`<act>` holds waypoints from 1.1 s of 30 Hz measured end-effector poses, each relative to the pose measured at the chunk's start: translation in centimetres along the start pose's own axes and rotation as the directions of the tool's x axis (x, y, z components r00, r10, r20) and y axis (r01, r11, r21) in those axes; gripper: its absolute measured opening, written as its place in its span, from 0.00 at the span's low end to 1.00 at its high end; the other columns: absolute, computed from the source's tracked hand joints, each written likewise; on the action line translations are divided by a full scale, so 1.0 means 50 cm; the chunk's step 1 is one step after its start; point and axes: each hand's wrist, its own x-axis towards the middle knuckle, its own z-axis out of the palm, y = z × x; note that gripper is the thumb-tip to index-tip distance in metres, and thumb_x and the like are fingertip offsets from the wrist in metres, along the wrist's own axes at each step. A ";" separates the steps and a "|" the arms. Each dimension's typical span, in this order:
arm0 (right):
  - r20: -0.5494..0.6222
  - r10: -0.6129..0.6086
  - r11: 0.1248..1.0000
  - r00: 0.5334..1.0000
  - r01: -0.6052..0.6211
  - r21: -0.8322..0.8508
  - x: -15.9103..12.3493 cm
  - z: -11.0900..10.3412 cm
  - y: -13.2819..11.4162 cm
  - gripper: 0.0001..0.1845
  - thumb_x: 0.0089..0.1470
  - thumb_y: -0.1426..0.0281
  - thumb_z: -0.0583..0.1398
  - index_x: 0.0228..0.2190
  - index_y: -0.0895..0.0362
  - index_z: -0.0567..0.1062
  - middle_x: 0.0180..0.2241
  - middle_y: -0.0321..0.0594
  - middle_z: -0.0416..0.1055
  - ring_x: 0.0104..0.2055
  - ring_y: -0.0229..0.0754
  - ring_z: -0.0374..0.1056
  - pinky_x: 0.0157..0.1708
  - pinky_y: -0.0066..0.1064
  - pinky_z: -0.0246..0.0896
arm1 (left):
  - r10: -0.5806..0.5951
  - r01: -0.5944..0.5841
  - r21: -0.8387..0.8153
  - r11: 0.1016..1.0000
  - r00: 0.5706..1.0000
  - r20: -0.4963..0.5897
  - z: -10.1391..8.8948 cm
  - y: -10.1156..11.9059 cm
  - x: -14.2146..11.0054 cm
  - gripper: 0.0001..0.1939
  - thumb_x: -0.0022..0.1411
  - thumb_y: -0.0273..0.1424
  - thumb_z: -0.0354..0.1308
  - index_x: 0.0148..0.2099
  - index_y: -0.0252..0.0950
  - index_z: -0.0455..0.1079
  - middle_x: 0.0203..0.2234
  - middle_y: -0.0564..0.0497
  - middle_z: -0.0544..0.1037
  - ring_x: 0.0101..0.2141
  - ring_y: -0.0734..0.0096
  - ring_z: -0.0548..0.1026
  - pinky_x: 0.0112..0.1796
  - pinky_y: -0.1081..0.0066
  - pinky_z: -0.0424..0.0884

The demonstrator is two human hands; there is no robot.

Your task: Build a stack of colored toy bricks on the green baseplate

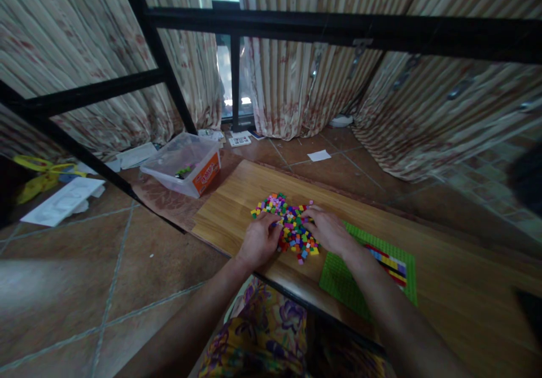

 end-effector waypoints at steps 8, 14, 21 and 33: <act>-0.269 -0.093 0.920 0.959 0.186 0.345 -0.080 -0.012 -0.064 0.11 0.60 0.70 0.56 0.42 0.51 0.75 0.42 0.40 0.74 0.43 0.43 0.72 0.44 0.35 0.65 | -0.054 0.154 -0.575 0.804 0.981 0.187 0.018 0.031 -0.001 0.15 0.61 0.38 0.57 0.44 0.33 0.72 0.29 0.51 0.75 0.29 0.72 0.71 0.33 0.73 0.68; -0.334 0.231 0.541 0.914 0.165 0.825 -0.121 0.006 -0.102 0.13 0.52 0.65 0.64 0.41 0.52 0.77 0.35 0.36 0.77 0.36 0.40 0.72 0.38 0.32 0.69 | 0.030 0.103 -0.675 0.730 0.983 0.182 -0.014 0.081 -0.027 0.11 0.62 0.36 0.58 0.42 0.34 0.71 0.31 0.52 0.74 0.32 0.73 0.71 0.36 0.73 0.68; -0.273 0.344 0.332 0.898 0.156 0.930 -0.148 -0.002 -0.137 0.10 0.48 0.63 0.67 0.33 0.53 0.80 0.27 0.35 0.76 0.27 0.36 0.69 0.26 0.26 0.65 | 0.086 0.036 -0.567 0.823 0.979 0.186 -0.043 0.127 -0.056 0.10 0.66 0.35 0.53 0.44 0.36 0.70 0.33 0.50 0.74 0.34 0.71 0.72 0.37 0.72 0.70; -0.161 0.397 0.210 0.903 0.081 0.974 -0.155 0.047 -0.120 0.11 0.47 0.62 0.68 0.33 0.52 0.82 0.26 0.35 0.77 0.26 0.37 0.69 0.29 0.30 0.67 | -0.034 0.181 -0.631 0.754 0.971 0.238 -0.014 0.107 -0.065 0.11 0.62 0.39 0.56 0.38 0.35 0.71 0.28 0.51 0.76 0.29 0.71 0.74 0.32 0.73 0.71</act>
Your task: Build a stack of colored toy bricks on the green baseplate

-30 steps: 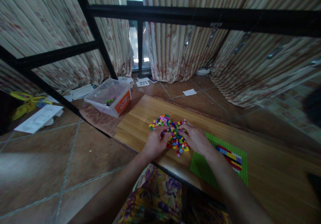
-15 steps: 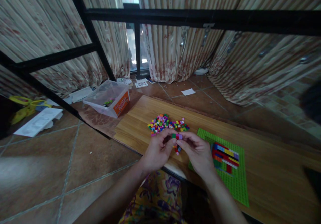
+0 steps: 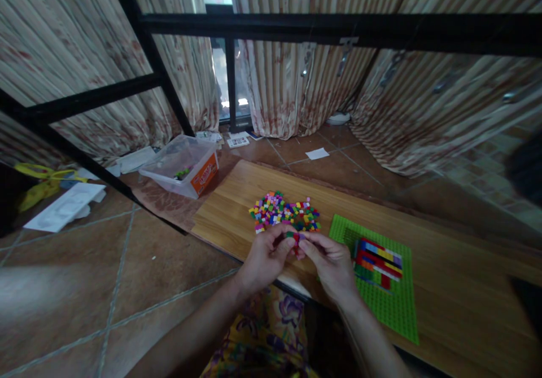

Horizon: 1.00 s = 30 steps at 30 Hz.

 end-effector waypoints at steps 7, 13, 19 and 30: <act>0.002 0.186 0.944 0.982 -0.180 0.276 -0.002 0.008 0.025 0.15 0.45 0.58 0.69 0.34 0.53 0.82 0.29 0.38 0.78 0.29 0.37 0.70 0.31 0.30 0.67 | -0.155 0.144 -0.157 0.977 0.986 -0.061 -0.007 -0.029 0.020 0.14 0.58 0.40 0.60 0.39 0.34 0.71 0.25 0.53 0.74 0.26 0.75 0.71 0.30 0.74 0.69; -0.093 0.148 0.989 0.985 -0.145 0.039 0.014 -0.010 0.051 0.20 0.49 0.55 0.65 0.39 0.55 0.80 0.32 0.41 0.78 0.29 0.41 0.71 0.31 0.34 0.68 | -0.180 0.159 -0.172 0.972 0.977 -0.113 -0.016 -0.067 0.035 0.16 0.56 0.38 0.62 0.43 0.32 0.73 0.24 0.53 0.74 0.27 0.75 0.71 0.31 0.74 0.70; -0.031 -0.164 0.717 0.986 0.097 -0.690 0.038 -0.029 0.053 0.14 0.57 0.63 0.57 0.41 0.53 0.79 0.41 0.45 0.77 0.43 0.47 0.72 0.47 0.40 0.64 | -0.128 0.113 -0.109 0.988 0.982 -0.139 -0.015 -0.096 0.043 0.17 0.55 0.37 0.62 0.44 0.33 0.74 0.25 0.53 0.75 0.26 0.76 0.71 0.30 0.74 0.70; -0.083 0.094 0.990 0.992 -0.102 -0.096 0.021 0.013 0.042 0.21 0.50 0.53 0.63 0.39 0.56 0.79 0.32 0.40 0.78 0.30 0.41 0.71 0.29 0.31 0.66 | -0.059 0.048 -0.105 0.993 0.993 -0.102 0.004 -0.093 0.039 0.13 0.55 0.38 0.63 0.39 0.36 0.78 0.29 0.51 0.79 0.29 0.70 0.75 0.34 0.70 0.74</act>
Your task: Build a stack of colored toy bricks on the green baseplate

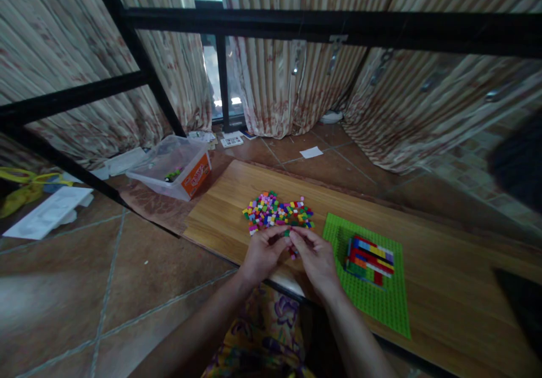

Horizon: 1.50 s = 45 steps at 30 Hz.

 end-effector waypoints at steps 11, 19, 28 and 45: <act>-0.069 0.067 0.972 0.995 -0.049 0.231 -0.017 0.007 -0.019 0.14 0.42 0.59 0.69 0.29 0.54 0.81 0.24 0.35 0.76 0.24 0.37 0.67 0.25 0.29 0.64 | 0.027 -0.027 -0.014 1.000 0.999 0.028 0.010 0.023 -0.020 0.15 0.54 0.41 0.64 0.41 0.37 0.77 0.30 0.49 0.80 0.29 0.68 0.77 0.35 0.67 0.75; -0.062 0.014 0.986 0.998 -0.003 0.165 -0.038 0.009 -0.020 0.11 0.45 0.60 0.67 0.30 0.53 0.81 0.26 0.36 0.78 0.27 0.39 0.71 0.30 0.32 0.68 | -0.147 0.134 -0.215 0.967 0.988 -0.042 0.019 0.022 -0.020 0.16 0.48 0.41 0.69 0.34 0.33 0.76 0.22 0.52 0.77 0.23 0.74 0.73 0.30 0.71 0.73; -0.088 0.008 0.983 0.996 0.008 0.182 -0.043 0.011 0.001 0.12 0.47 0.60 0.67 0.33 0.53 0.81 0.29 0.37 0.78 0.29 0.40 0.72 0.32 0.33 0.68 | -0.158 0.118 -0.270 0.956 0.978 -0.133 0.030 0.014 -0.022 0.14 0.45 0.39 0.71 0.31 0.34 0.77 0.23 0.52 0.79 0.22 0.73 0.74 0.28 0.68 0.75; -0.046 0.143 0.910 0.989 -0.113 0.399 -0.023 0.017 0.011 0.15 0.40 0.59 0.71 0.29 0.56 0.80 0.25 0.35 0.75 0.25 0.34 0.66 0.27 0.27 0.62 | -0.218 0.193 -0.318 0.928 0.975 -0.046 0.022 0.023 -0.013 0.15 0.45 0.39 0.70 0.31 0.33 0.76 0.21 0.53 0.77 0.22 0.75 0.73 0.29 0.72 0.71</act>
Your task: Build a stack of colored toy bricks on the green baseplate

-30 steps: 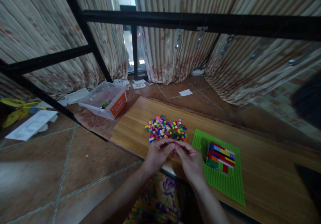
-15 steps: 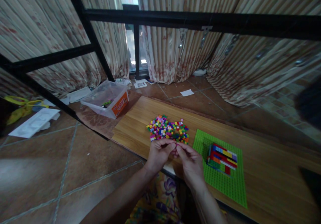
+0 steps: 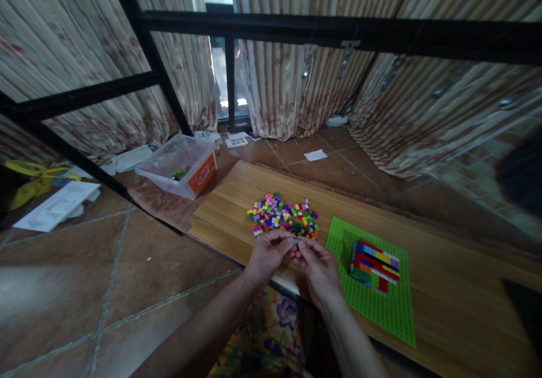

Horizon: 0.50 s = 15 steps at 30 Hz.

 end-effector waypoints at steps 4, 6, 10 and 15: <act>-0.004 -0.046 0.992 0.999 0.045 -0.122 0.002 -0.004 0.005 0.16 0.42 0.57 0.69 0.30 0.56 0.80 0.25 0.37 0.76 0.25 0.37 0.67 0.27 0.29 0.63 | 0.001 -0.001 0.024 1.000 1.000 -0.006 0.003 -0.004 0.000 0.14 0.45 0.37 0.69 0.30 0.33 0.74 0.20 0.54 0.75 0.21 0.75 0.72 0.28 0.72 0.71; -0.004 -0.056 0.984 0.998 0.054 -0.171 0.000 -0.004 0.005 0.16 0.43 0.57 0.68 0.30 0.56 0.80 0.26 0.37 0.76 0.26 0.38 0.68 0.27 0.29 0.64 | -0.010 0.011 0.041 0.999 1.000 -0.024 0.004 -0.005 0.001 0.13 0.45 0.36 0.69 0.27 0.33 0.73 0.19 0.55 0.74 0.21 0.76 0.71 0.27 0.72 0.71; -0.033 -0.041 0.991 0.999 0.036 -0.125 -0.007 -0.001 0.004 0.17 0.41 0.57 0.69 0.29 0.56 0.80 0.25 0.37 0.76 0.25 0.38 0.68 0.25 0.29 0.64 | -0.037 0.037 0.035 0.999 0.999 -0.024 0.003 -0.003 0.002 0.13 0.45 0.36 0.70 0.26 0.33 0.72 0.18 0.55 0.74 0.20 0.76 0.71 0.26 0.74 0.70; -0.027 0.029 0.999 0.999 -0.029 -0.015 -0.007 -0.005 0.004 0.17 0.39 0.58 0.70 0.29 0.56 0.80 0.23 0.36 0.74 0.24 0.37 0.67 0.26 0.29 0.64 | -0.159 0.157 -0.131 0.979 0.987 -0.008 -0.003 -0.002 0.002 0.15 0.44 0.34 0.72 0.30 0.31 0.74 0.21 0.52 0.76 0.23 0.78 0.73 0.29 0.77 0.71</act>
